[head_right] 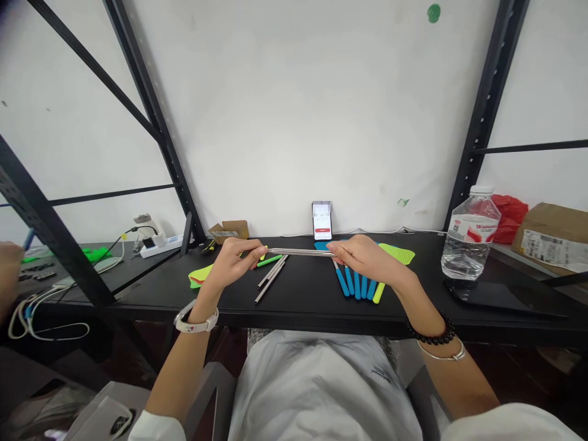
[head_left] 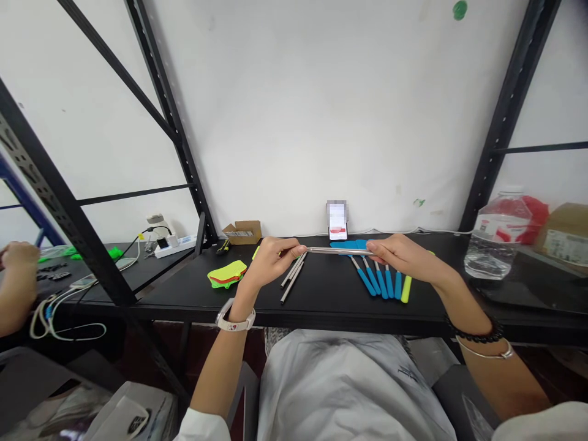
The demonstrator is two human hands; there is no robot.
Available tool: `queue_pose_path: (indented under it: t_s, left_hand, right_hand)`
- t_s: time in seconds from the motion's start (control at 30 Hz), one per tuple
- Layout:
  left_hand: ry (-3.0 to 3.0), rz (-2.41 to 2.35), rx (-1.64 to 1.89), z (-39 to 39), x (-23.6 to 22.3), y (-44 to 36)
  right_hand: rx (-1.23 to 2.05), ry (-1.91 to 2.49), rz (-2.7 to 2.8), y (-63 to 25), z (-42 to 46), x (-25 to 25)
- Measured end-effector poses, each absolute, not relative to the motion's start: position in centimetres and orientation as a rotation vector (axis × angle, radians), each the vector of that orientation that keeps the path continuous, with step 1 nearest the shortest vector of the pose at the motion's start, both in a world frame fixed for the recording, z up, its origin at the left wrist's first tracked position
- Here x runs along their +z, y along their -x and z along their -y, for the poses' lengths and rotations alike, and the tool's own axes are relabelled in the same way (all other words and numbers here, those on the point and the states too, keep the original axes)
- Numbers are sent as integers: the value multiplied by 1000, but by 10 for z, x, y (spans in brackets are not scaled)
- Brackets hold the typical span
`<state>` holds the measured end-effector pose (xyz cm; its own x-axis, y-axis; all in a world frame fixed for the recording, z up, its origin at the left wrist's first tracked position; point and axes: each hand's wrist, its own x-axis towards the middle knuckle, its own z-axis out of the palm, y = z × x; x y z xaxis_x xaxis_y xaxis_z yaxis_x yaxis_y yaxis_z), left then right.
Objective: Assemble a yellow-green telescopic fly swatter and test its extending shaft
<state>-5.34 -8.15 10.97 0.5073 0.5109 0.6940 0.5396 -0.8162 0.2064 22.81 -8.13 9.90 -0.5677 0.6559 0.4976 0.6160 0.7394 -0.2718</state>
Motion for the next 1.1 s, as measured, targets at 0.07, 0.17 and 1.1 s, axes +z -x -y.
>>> queue_pose_path:
  t_s: [0.07,0.17,1.1]
  left_hand:
    - [2695,937,-1219,82,110,54]
    - [2689,933,-1214,83,112,55]
    - [2637,1113,-1435,87,128,120]
  right_hand:
    - [90,953,2348,-227,81,99]
    - [81,941,2343,-227,82,99]
    - [192,1083,2212,-271,81,109]
